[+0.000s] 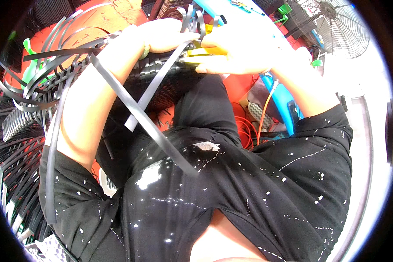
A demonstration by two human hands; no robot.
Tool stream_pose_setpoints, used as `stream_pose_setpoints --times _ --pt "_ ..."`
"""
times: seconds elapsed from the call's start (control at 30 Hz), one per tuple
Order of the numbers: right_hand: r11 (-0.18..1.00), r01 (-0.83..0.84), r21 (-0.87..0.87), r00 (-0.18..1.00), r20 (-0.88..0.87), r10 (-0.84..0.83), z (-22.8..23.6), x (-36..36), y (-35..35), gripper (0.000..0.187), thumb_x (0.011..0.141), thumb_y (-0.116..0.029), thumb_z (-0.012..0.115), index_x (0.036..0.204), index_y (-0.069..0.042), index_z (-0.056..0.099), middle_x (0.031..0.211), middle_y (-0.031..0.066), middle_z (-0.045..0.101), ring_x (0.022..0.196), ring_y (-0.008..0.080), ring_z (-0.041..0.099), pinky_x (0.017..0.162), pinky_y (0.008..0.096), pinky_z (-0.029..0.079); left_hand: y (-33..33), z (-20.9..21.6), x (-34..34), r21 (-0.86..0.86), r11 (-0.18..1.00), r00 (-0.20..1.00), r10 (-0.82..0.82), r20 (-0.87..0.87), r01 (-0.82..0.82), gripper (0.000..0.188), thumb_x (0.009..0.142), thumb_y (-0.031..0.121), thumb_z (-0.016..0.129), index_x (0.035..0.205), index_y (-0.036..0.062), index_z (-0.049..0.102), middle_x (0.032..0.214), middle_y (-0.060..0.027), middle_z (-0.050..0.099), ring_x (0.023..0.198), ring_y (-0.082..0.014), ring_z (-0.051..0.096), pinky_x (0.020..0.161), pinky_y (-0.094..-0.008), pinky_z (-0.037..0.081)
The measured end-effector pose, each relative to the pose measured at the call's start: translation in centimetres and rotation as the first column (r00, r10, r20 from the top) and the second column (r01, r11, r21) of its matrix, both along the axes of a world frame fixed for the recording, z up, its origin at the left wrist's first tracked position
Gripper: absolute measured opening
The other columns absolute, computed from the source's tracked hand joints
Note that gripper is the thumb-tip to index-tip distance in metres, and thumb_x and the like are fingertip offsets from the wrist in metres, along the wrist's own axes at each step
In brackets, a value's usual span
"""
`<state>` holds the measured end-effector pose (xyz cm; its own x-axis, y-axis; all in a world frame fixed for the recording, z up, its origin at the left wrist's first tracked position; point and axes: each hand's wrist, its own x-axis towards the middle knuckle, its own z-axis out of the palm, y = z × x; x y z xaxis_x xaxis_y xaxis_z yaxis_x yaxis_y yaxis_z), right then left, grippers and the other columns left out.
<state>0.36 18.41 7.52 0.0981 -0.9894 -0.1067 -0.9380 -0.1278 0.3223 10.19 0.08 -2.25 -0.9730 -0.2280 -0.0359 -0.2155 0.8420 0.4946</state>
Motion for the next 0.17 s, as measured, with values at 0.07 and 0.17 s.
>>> stream_pose_setpoints --times 0.07,0.17 --pt "1.0 -0.027 0.005 0.998 0.061 0.026 -0.1 -1.0 0.2 0.061 0.078 -0.068 0.063 0.103 -0.012 0.072 0.091 0.0061 0.071 0.091 0.0198 0.068 0.076 0.0332 0.052 0.4 0.3 -1.1 0.02 0.997 0.997 -0.07 0.006 0.07 0.073 0.092 0.061 0.047 0.099 -0.0076 0.069 0.099 -0.0272 0.068 0.094 -0.0348 0.068 0.087 -0.0422 0.049" --pt "0.97 -0.198 0.142 0.88 0.462 0.112 -1.6 -3.6 -1.8 0.049 0.082 -0.053 0.066 0.073 -0.005 0.068 0.065 0.0181 0.064 0.062 0.0358 0.064 0.06 0.0433 0.051 0.9 0.8 -1.0 -0.019 1.0 0.998 0.013 0.057 -0.012 0.073 0.091 0.064 0.046 0.106 -0.004 0.069 0.109 -0.0262 0.066 0.101 -0.0332 0.066 0.093 -0.0409 0.048"
